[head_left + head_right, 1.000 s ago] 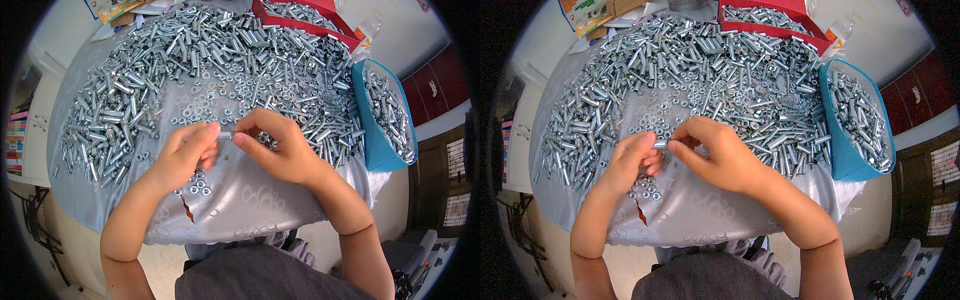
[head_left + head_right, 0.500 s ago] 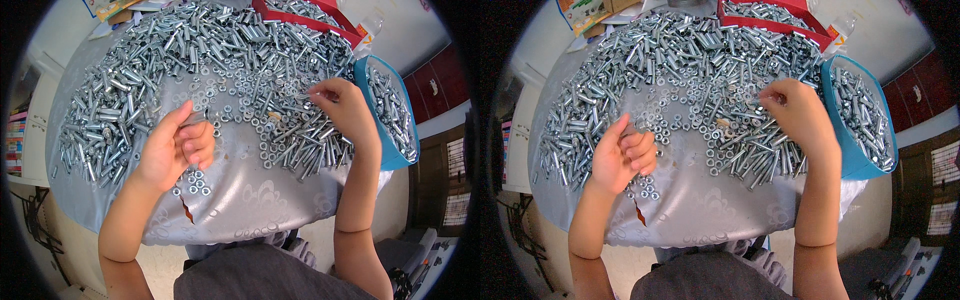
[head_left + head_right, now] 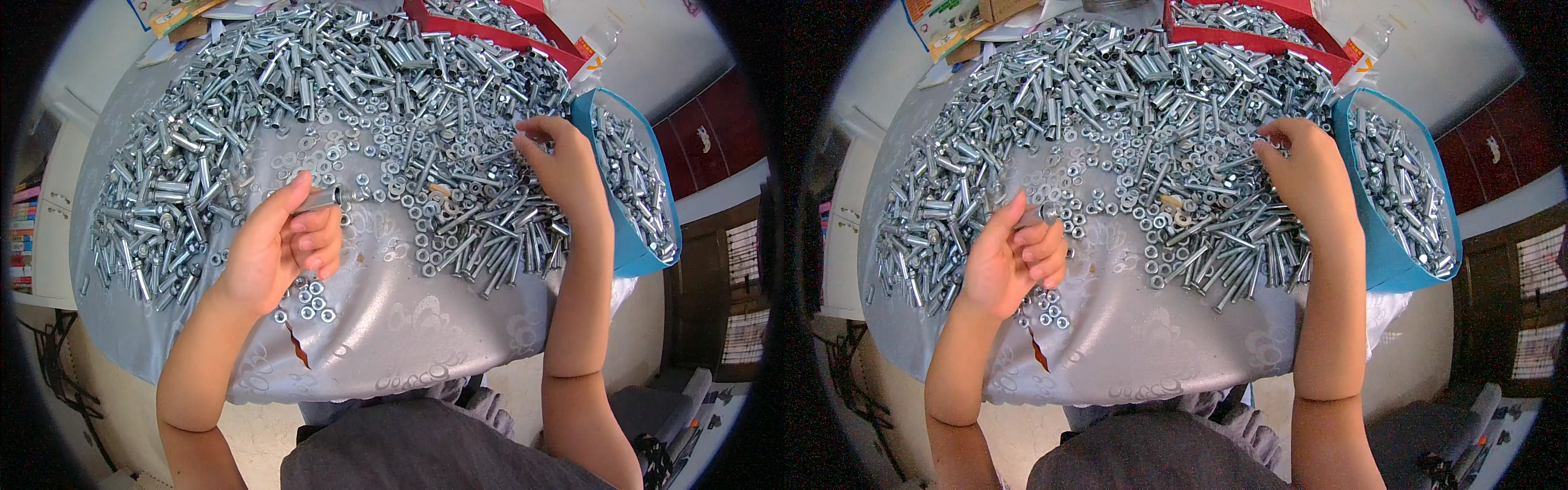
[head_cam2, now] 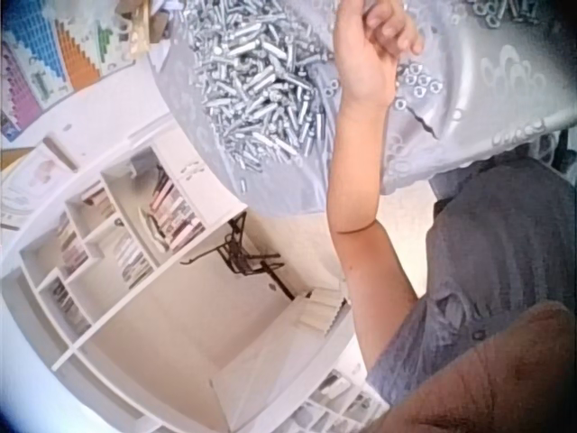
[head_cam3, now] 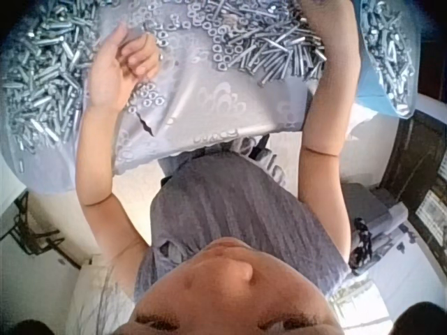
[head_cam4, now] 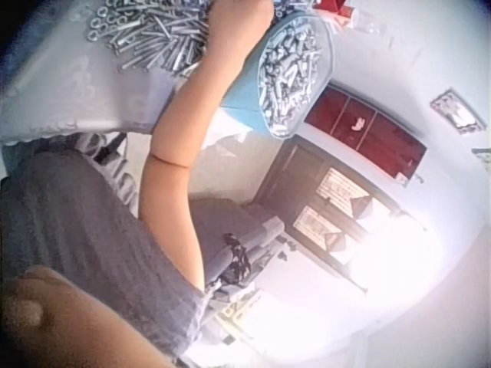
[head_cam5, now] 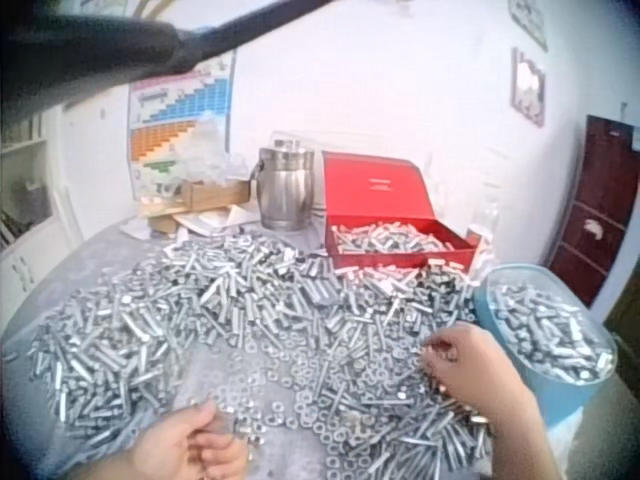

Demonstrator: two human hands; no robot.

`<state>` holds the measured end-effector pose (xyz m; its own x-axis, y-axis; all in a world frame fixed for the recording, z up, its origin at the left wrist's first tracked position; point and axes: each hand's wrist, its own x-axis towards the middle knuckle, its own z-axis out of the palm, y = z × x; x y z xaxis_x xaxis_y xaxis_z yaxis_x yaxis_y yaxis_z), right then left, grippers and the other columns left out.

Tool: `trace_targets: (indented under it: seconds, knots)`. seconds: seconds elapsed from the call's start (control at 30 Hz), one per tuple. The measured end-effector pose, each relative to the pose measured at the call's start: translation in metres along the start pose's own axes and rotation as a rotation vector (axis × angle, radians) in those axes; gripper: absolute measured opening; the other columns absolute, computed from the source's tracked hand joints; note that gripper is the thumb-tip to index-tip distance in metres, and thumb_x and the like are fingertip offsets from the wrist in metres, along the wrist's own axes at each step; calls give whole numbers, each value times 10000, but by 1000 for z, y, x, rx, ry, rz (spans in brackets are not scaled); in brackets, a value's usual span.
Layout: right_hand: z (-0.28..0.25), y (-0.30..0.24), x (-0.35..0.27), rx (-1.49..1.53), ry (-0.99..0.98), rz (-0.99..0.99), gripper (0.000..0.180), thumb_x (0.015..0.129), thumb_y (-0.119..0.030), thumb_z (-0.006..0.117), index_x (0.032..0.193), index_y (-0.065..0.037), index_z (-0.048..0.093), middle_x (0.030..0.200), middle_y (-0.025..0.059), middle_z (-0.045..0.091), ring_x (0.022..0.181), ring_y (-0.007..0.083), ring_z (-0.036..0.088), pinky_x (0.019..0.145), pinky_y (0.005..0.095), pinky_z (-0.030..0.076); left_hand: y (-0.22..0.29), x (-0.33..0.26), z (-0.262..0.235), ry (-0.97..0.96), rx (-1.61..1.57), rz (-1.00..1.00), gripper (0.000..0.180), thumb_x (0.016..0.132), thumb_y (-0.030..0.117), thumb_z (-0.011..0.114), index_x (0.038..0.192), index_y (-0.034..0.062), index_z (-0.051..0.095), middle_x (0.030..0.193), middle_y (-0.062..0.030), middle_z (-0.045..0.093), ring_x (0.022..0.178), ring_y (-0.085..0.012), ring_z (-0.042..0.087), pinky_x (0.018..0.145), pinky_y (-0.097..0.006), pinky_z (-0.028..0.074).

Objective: The person repeatedly picks up bolts, washers, and nuts from a large pile on a table. They thread the components together by hand, creating small fastener assemblies. The person handles the items one at a time, screwing the nut onto the bolt after placing a washer.

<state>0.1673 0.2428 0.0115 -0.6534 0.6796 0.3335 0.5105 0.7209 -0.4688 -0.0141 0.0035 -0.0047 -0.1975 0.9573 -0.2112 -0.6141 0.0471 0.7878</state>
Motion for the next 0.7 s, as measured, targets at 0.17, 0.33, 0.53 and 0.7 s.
trace_targets:
  seconds: [0.17,0.33,0.53,0.7]
  knots:
    - [23,13,14,-43,-54,-148,287,721,-137,620,981,-15,615,955,198,594,888,329,569,815,355,428,-2,2,-1,15,20,7,442,913,412,314,564,148,254,530,27,268,483,-102,339,505,-262,349]
    - [27,24,28,-5,-219,-53,309,712,-160,639,983,-15,613,950,204,599,890,311,577,790,340,436,-4,1,-2,22,91,37,435,914,404,333,571,147,265,537,27,279,488,-101,352,506,-260,356]
    - [28,21,25,13,-213,29,258,745,-166,639,963,-32,610,721,75,587,659,164,517,634,295,425,-1,2,-6,47,62,36,436,906,414,360,574,146,278,547,23,308,498,-96,370,511,-261,369]
    - [24,9,26,-69,-250,6,233,742,-177,614,913,-19,598,804,187,613,736,315,592,693,359,452,-3,2,-5,63,86,42,435,903,413,370,574,145,278,549,23,312,498,-95,370,511,-260,369]
